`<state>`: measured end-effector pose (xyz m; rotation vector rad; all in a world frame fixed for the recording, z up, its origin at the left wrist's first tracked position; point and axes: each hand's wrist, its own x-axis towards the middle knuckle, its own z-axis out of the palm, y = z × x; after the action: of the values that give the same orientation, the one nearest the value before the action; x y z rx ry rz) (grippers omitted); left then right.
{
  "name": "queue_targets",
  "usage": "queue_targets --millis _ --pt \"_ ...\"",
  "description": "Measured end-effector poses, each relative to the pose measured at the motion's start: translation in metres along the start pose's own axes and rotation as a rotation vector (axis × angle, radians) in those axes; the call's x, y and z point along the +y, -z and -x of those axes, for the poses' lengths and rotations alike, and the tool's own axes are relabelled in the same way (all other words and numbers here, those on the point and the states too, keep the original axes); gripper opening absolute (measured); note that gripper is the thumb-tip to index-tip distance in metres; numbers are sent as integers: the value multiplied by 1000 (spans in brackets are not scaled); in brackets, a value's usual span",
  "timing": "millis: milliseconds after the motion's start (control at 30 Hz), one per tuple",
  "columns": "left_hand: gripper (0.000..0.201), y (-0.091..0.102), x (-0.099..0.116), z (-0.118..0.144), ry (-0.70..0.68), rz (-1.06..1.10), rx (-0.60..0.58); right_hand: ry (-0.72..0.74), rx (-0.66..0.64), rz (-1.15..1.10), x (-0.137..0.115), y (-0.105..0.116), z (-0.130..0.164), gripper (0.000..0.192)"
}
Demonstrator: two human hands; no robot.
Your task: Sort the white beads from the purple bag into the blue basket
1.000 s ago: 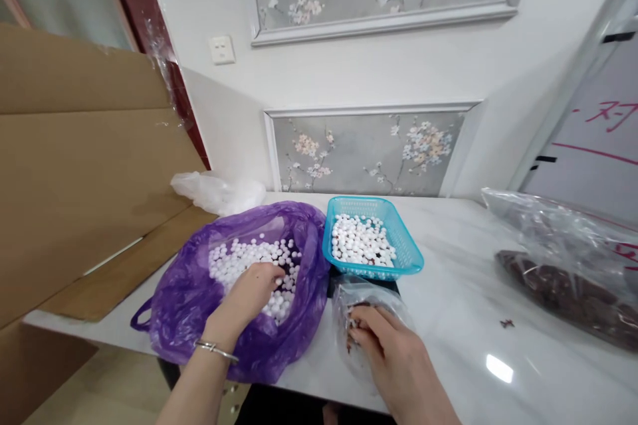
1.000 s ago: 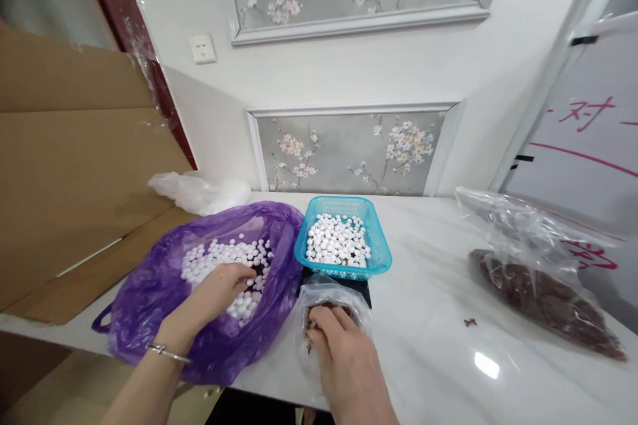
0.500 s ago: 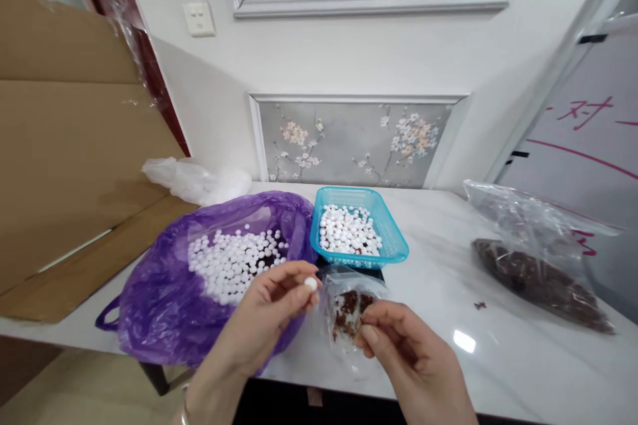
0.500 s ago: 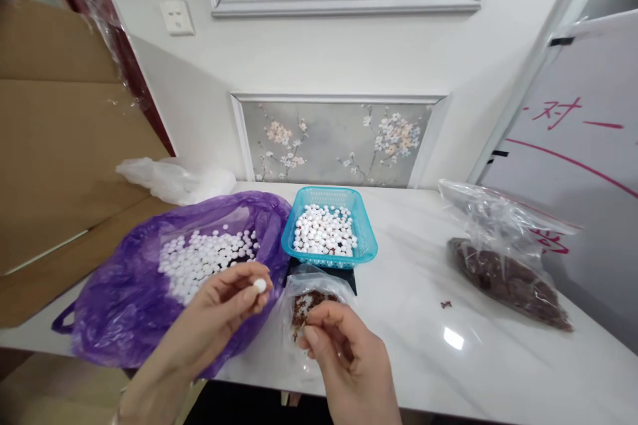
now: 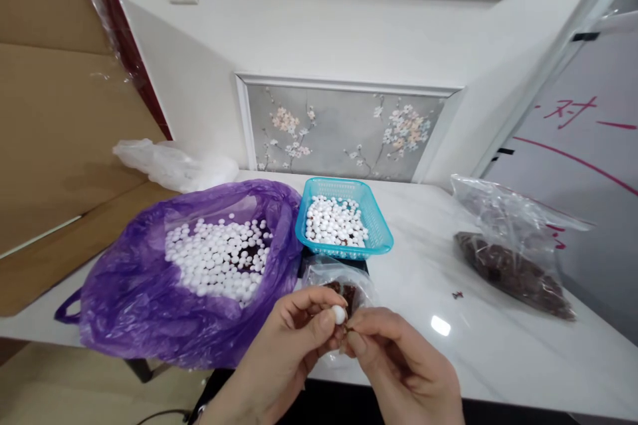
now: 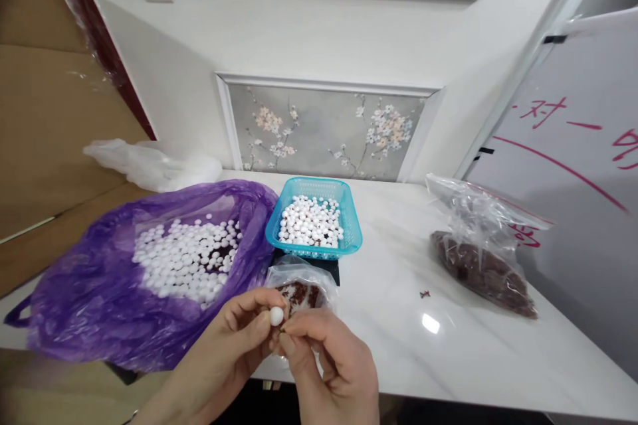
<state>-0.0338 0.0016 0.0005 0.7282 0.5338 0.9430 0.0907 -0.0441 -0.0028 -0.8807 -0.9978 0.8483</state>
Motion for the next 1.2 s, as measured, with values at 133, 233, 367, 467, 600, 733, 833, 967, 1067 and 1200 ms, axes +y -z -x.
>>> queue_targets --millis 133,233,367,467,600,733,833,967,1067,1200 --pt "14 -1 0 0 -7 -41 35 28 -21 17 2 1 -1 16" --pt "15 -1 -2 1 -13 -69 46 27 -12 30 4 1 0 14" --pt "14 -1 -3 1 -62 -123 73 34 14 62 5 0 3 15" --pt "11 -1 -3 2 -116 -173 84 52 14 90 6 0 3 17" --pt "7 2 -2 2 -148 -204 58 55 -3 99 7 1 3 16" --pt "5 8 0 2 -194 -295 36 25 -9 116 7 2 3 13" --pt "6 10 -1 1 -205 -308 42 -27 -26 128 6 1 1 7" --pt "8 8 -5 1 -137 -177 72 -168 -58 88 3 3 0 5" --pt "14 6 -8 1 -54 -29 98 -195 -32 90 1 10 -1 8" --pt "16 7 -6 3 8 33 129 -118 34 188 4 22 -2 9"
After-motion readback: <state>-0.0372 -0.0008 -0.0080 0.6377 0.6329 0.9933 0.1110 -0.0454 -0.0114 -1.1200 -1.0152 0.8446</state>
